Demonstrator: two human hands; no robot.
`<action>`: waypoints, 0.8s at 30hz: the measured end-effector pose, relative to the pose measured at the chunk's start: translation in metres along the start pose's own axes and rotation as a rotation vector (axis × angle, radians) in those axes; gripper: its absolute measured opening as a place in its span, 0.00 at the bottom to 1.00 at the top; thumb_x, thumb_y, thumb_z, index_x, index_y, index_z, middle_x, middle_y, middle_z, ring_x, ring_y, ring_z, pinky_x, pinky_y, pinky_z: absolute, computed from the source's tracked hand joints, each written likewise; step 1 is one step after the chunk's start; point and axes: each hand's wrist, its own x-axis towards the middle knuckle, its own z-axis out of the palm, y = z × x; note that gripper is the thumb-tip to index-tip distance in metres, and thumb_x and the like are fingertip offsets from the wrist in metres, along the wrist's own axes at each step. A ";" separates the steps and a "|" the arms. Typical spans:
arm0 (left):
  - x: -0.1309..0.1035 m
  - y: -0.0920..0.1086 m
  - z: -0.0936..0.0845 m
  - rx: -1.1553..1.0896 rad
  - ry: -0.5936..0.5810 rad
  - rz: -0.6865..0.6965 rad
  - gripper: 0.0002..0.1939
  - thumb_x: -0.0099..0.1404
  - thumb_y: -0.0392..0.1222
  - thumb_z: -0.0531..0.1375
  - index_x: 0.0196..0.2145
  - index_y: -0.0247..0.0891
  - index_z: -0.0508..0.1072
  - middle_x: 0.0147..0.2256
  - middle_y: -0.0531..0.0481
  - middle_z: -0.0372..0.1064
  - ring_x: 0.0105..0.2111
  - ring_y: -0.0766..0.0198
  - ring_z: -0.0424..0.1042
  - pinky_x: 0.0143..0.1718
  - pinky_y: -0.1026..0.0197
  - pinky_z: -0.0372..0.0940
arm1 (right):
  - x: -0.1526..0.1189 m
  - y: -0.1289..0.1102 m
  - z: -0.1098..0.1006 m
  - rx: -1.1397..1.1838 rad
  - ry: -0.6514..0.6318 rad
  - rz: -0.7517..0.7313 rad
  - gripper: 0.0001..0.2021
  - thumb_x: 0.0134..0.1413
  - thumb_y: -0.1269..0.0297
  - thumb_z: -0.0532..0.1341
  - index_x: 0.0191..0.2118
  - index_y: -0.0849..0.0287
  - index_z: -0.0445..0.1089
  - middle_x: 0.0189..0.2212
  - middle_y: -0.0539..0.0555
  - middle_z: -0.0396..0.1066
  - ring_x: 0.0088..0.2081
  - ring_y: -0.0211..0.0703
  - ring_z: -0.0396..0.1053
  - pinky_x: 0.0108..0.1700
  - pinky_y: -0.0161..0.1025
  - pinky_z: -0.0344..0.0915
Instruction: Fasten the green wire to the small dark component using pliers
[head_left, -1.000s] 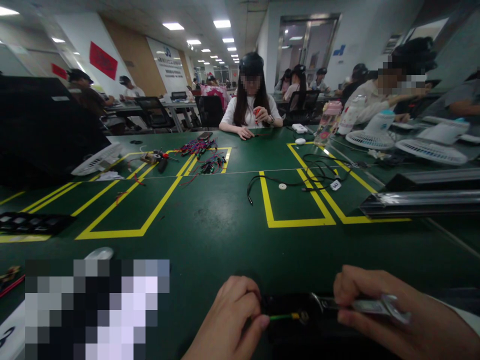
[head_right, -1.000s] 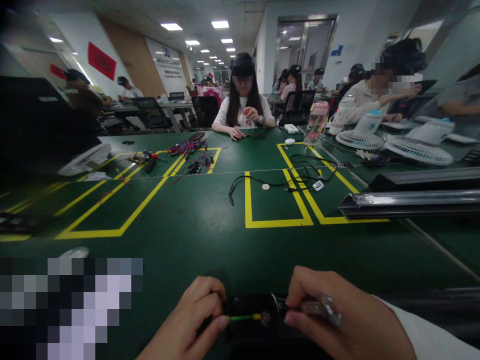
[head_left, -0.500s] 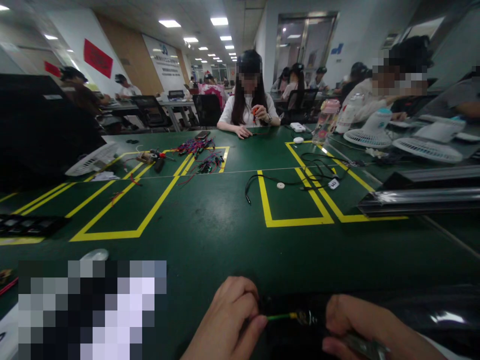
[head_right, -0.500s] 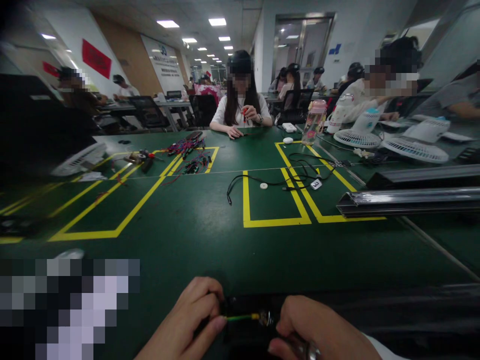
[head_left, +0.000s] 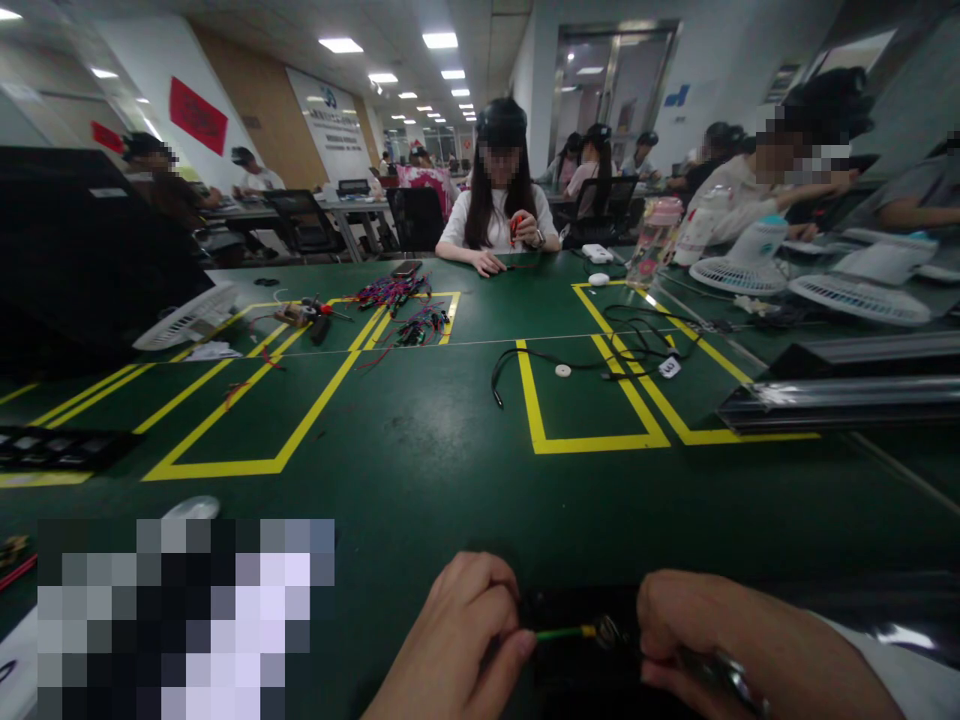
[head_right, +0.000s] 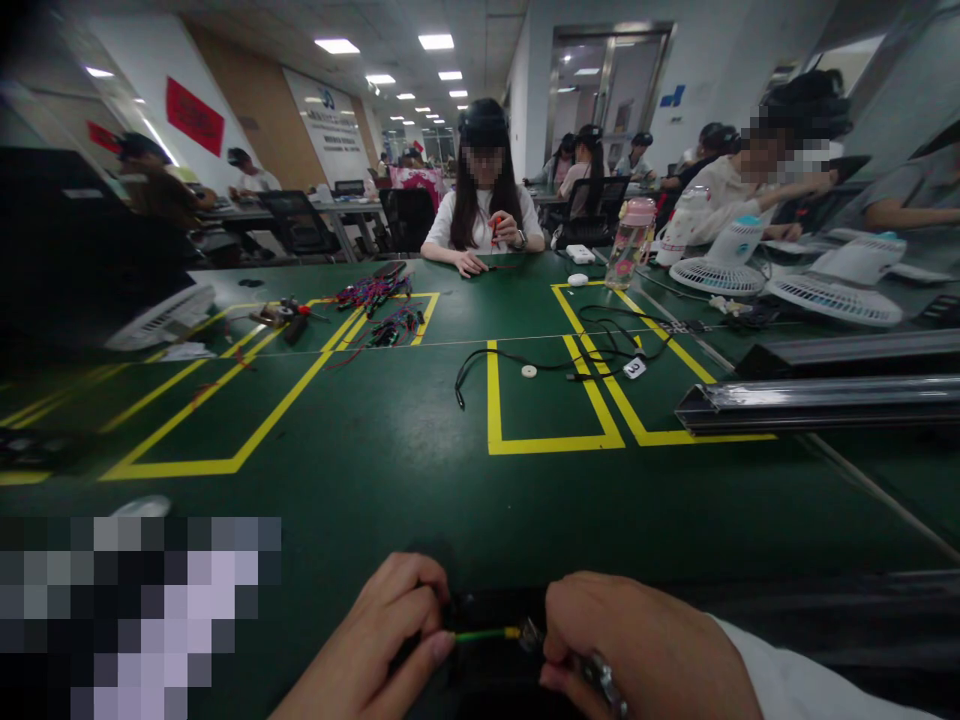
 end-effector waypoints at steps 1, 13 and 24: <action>0.000 0.000 0.000 0.000 0.001 -0.002 0.09 0.73 0.34 0.56 0.33 0.42 0.62 0.44 0.49 0.68 0.45 0.53 0.67 0.46 0.52 0.61 | 0.002 0.001 -0.005 0.020 -0.021 -0.019 0.08 0.57 0.75 0.65 0.32 0.53 0.70 0.28 0.47 0.77 0.26 0.43 0.75 0.27 0.34 0.66; 0.000 -0.004 0.002 0.012 0.012 0.013 0.09 0.72 0.34 0.56 0.34 0.42 0.61 0.43 0.49 0.69 0.44 0.54 0.67 0.45 0.54 0.60 | 0.005 0.015 -0.024 0.241 -0.063 -0.028 0.08 0.59 0.72 0.66 0.35 0.51 0.69 0.32 0.43 0.74 0.32 0.40 0.72 0.35 0.34 0.64; -0.001 -0.011 0.007 0.037 0.060 0.091 0.09 0.70 0.32 0.57 0.34 0.43 0.61 0.41 0.52 0.69 0.42 0.56 0.68 0.43 0.55 0.60 | -0.016 0.013 0.009 0.368 0.235 0.106 0.07 0.68 0.62 0.60 0.35 0.50 0.68 0.30 0.46 0.73 0.30 0.43 0.73 0.34 0.37 0.68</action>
